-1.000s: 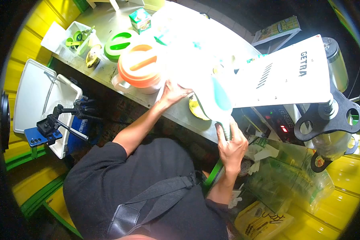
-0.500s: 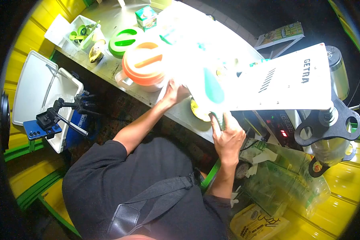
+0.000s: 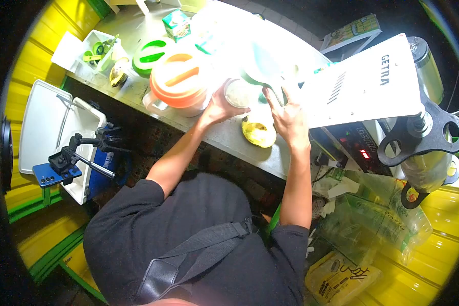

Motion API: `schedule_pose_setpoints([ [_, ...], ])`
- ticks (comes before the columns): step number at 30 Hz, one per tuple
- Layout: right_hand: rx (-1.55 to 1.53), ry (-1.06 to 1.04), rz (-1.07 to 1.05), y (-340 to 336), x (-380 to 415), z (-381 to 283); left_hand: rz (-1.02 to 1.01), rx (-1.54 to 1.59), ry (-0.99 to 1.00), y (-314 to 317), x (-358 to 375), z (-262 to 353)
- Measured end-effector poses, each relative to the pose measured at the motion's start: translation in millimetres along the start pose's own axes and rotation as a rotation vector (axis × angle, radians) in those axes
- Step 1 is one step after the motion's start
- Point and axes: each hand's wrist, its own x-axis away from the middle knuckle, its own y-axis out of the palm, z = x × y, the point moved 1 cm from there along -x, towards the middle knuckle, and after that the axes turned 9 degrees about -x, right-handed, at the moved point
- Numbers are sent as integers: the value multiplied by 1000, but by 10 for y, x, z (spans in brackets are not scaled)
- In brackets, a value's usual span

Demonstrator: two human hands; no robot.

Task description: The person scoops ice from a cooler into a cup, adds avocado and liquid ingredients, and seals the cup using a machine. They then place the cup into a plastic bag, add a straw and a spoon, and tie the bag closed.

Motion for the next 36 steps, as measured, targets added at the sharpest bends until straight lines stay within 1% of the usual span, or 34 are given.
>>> schedule_pose_setpoints([
  [1,-173,104,-25,3,-29,-3,3,-1,0,-21,-6,5],
  [2,-173,101,-26,1,-25,9,-33,12,-8,-38,-15,9],
  [4,-34,-50,75,-50,0,3,-61,27,-16,-45,-26,-6],
  [5,-34,-58,72,-101,48,-22,-39,21,-3,-28,-17,-30],
  [7,345,76,-98,-252,139,-138,-13,14,6,-51,-14,-22],
  [8,253,10,36,-211,179,-85,-52,57,1,-61,-19,-23],
  [9,252,10,36,-217,197,-113,-94,100,-2,-69,-27,-17],
  [11,399,-50,28,-227,241,-216,-97,132,-23,-32,-26,-72],
  [12,229,150,68,-150,246,-234,-98,163,-44,-22,-43,-80],
  [13,231,154,71,-148,256,-258,-102,164,-41,-17,-66,-88],
  [15,281,3,129,-201,275,-377,-157,-67,81,-4,-79,-105],
  [16,62,121,169,-236,246,-459,-166,-68,82,19,-71,-126],
  [17,62,132,172,-204,255,-428,-130,-118,72,44,-58,-147],
  [18,101,130,159,-150,242,-374,-95,-167,63,56,-52,-134],
  [19,141,130,147,-121,218,-334,-108,-168,71,61,-51,-124],
  [20,209,115,85,-114,200,-310,-119,-98,21,49,-45,-125],
  [21,209,127,90,-96,199,-280,-129,-29,-30,19,-41,-72],
  [22,258,62,57,-65,194,-247,-139,-30,-25,-8,-44,-13],
  [23,307,-7,24,-41,161,-217,-169,58,-57,-37,-52,43],
  [24,154,208,-74,1,70,-202,-197,145,-91,-61,-54,78],
  [25,153,207,-73,-1,73,-205,-197,143,-90,-42,-44,35],
  [27,269,37,-131,-10,67,-209,-123,10,-144,-12,-36,-29],
  [28,269,28,-133,19,79,-181,-114,10,-147,-25,-53,-27],
  [30,146,189,-89,86,125,-131,-261,-310,156,-44,-80,26],
  [31,145,182,-90,79,148,-147,-255,-313,152,-60,-70,60],
  [33,344,-46,2,10,219,-239,-132,201,-51,-77,-30,113],
  [36,382,-76,-15,-60,238,-419,-168,273,-43,83,-159,-149],
])
